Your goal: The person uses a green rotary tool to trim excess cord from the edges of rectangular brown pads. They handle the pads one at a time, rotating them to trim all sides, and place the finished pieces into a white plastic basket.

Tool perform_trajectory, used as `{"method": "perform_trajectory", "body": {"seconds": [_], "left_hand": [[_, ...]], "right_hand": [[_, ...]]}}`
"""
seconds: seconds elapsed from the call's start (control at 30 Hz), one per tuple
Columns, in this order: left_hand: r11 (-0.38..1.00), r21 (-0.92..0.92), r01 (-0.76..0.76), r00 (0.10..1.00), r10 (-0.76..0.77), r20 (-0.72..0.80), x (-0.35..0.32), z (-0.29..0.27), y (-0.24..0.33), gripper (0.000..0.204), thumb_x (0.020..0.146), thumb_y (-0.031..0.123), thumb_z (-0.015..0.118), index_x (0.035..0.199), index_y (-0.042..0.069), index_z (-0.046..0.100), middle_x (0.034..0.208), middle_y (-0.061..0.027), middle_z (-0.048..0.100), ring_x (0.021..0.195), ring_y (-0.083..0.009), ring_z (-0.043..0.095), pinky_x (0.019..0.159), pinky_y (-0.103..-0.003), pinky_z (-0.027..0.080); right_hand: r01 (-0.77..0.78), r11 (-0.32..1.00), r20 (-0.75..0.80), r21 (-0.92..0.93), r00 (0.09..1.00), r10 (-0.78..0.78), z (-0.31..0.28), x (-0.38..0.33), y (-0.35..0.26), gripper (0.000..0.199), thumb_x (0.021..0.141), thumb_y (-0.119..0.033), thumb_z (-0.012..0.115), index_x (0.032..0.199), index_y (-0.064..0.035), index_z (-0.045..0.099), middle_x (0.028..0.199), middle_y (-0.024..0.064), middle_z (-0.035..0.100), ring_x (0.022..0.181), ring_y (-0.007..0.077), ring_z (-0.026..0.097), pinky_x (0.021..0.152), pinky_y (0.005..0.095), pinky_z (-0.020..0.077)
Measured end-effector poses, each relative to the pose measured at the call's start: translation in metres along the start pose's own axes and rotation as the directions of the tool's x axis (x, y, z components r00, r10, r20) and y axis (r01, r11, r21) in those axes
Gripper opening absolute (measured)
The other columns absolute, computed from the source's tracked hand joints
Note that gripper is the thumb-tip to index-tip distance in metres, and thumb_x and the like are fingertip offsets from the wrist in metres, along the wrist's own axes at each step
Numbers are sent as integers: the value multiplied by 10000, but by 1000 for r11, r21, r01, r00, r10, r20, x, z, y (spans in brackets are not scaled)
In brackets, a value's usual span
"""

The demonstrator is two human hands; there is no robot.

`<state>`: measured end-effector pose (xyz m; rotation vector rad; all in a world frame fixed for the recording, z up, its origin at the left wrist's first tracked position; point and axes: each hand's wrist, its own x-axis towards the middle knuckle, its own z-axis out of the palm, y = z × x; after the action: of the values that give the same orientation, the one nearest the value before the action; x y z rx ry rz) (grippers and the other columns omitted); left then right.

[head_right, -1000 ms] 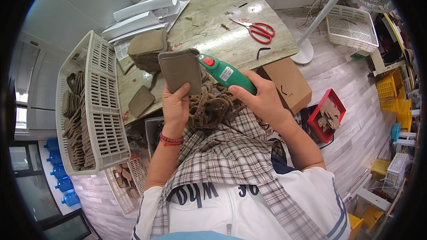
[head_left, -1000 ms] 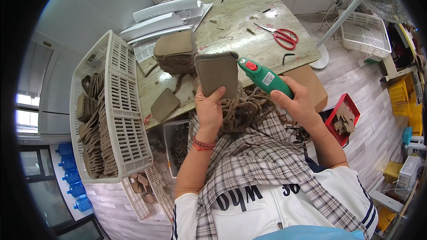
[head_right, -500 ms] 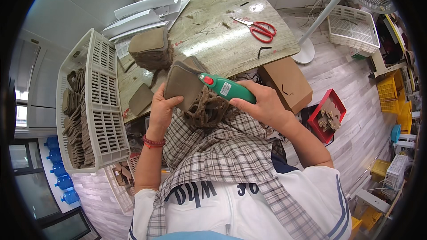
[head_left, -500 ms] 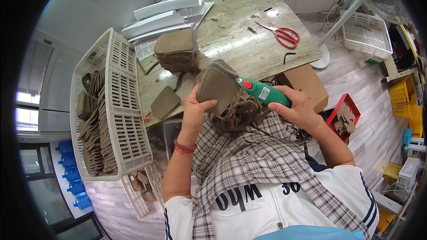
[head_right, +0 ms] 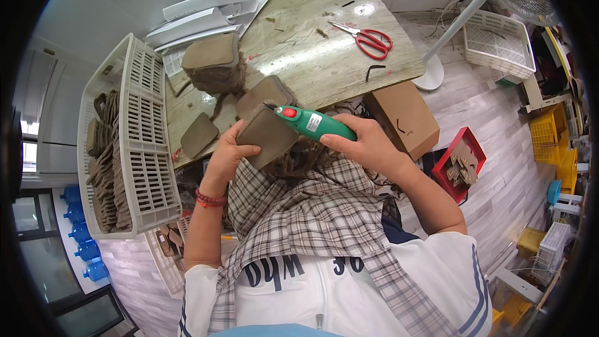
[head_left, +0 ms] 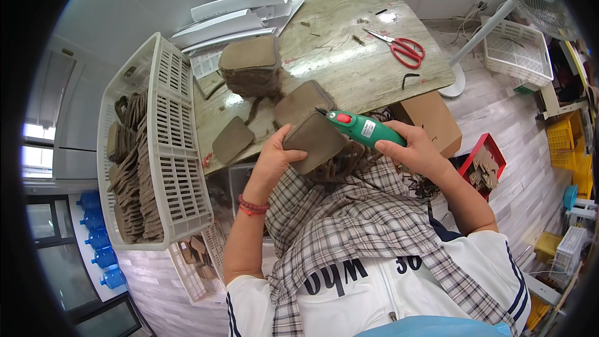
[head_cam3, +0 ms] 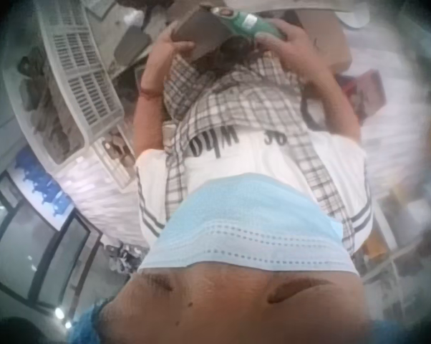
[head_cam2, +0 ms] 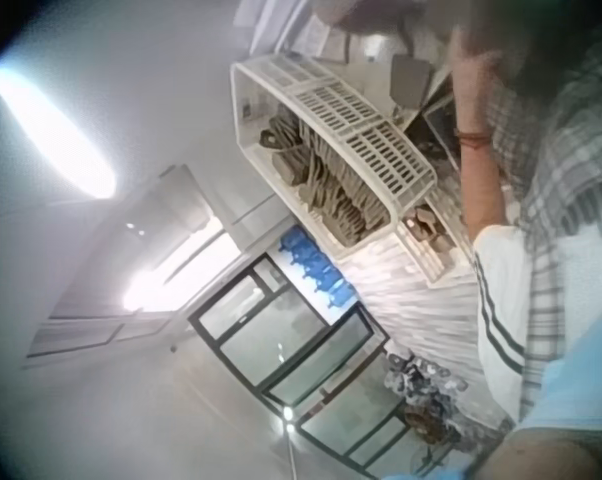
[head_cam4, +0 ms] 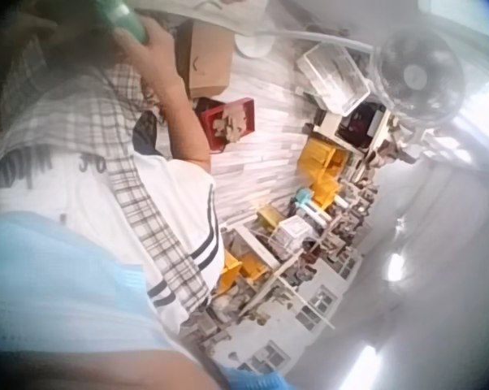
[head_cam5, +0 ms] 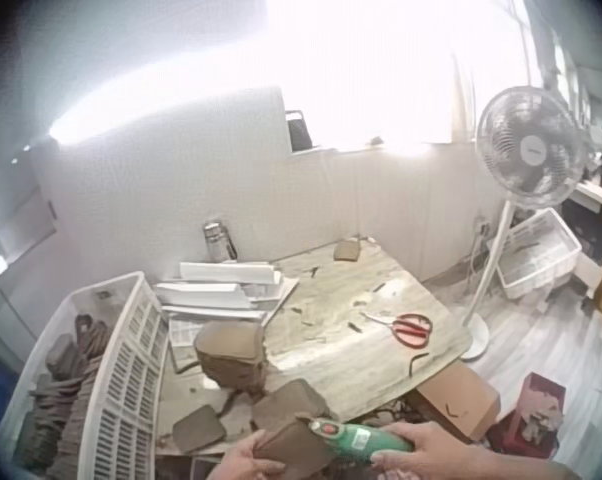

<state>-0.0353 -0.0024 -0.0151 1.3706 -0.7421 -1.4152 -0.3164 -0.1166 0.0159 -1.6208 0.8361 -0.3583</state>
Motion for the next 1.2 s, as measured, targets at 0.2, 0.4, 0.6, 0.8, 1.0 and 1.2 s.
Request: {"method": "perform_trajectory", "body": {"seconds": [0.2, 0.4, 0.6, 0.8, 1.0, 1.2], "left_hand": [[989, 136, -57, 994, 69, -85, -5, -24, 13, 229, 785, -40, 681, 992, 28, 613, 935, -42, 674, 846, -98, 628, 752, -251, 514], [939, -230, -256, 938, 184, -294, -7, -25, -5, 178, 798, 3, 711, 961, -19, 642, 891, -87, 700, 768, -148, 667, 717, -272, 550], [965, -148, -217, 960, 184, -210, -11, -32, 2, 151, 808, -10, 691, 955, -32, 663, 893, -102, 709, 770, -153, 679, 715, -272, 558], [986, 6, -169, 973, 167, -161, -17, -30, 12, 162, 796, -24, 696, 956, -38, 681, 865, -95, 711, 738, -146, 678, 692, -260, 558], [992, 71, -107, 992, 111, -65, -16, -22, 11, 193, 789, -13, 711, 977, -46, 680, 872, -85, 710, 752, -125, 665, 695, -252, 546], [990, 143, -1, 999, -4, 36, -14, -18, 12, 234, 775, -21, 713, 1007, -36, 683, 888, -56, 704, 777, -104, 648, 726, -241, 528]], "right_hand": [[-47, 995, 77, 89, 996, 41, -4, -2, 8, 414, 873, -328, 685, 1106, 9, 622, 746, 23, 596, 613, 65, 534, 547, 233, 459], [-9, 980, 110, 201, 994, -14, 6, 1, 13, 402, 884, -321, 676, 1107, 9, 620, 754, 11, 572, 590, 60, 518, 527, 223, 455], [-20, 990, 160, 138, 987, -2, 3, 0, 10, 407, 872, -308, 690, 1120, 7, 618, 776, 23, 597, 634, 68, 548, 564, 235, 470], [173, 975, 140, -137, 978, -154, 2, -1, 6, 454, 839, -327, 716, 1132, 5, 615, 845, 107, 665, 746, 165, 638, 691, 309, 510], [198, 959, 150, -203, 974, -170, 8, 3, 11, 479, 817, -362, 725, 1129, -14, 622, 869, 153, 675, 762, 240, 665, 703, 334, 515], [221, 957, 176, -189, 966, -188, 15, 7, 4, 460, 822, -302, 724, 1146, 2, 607, 878, 135, 667, 774, 196, 649, 712, 314, 508]]}}
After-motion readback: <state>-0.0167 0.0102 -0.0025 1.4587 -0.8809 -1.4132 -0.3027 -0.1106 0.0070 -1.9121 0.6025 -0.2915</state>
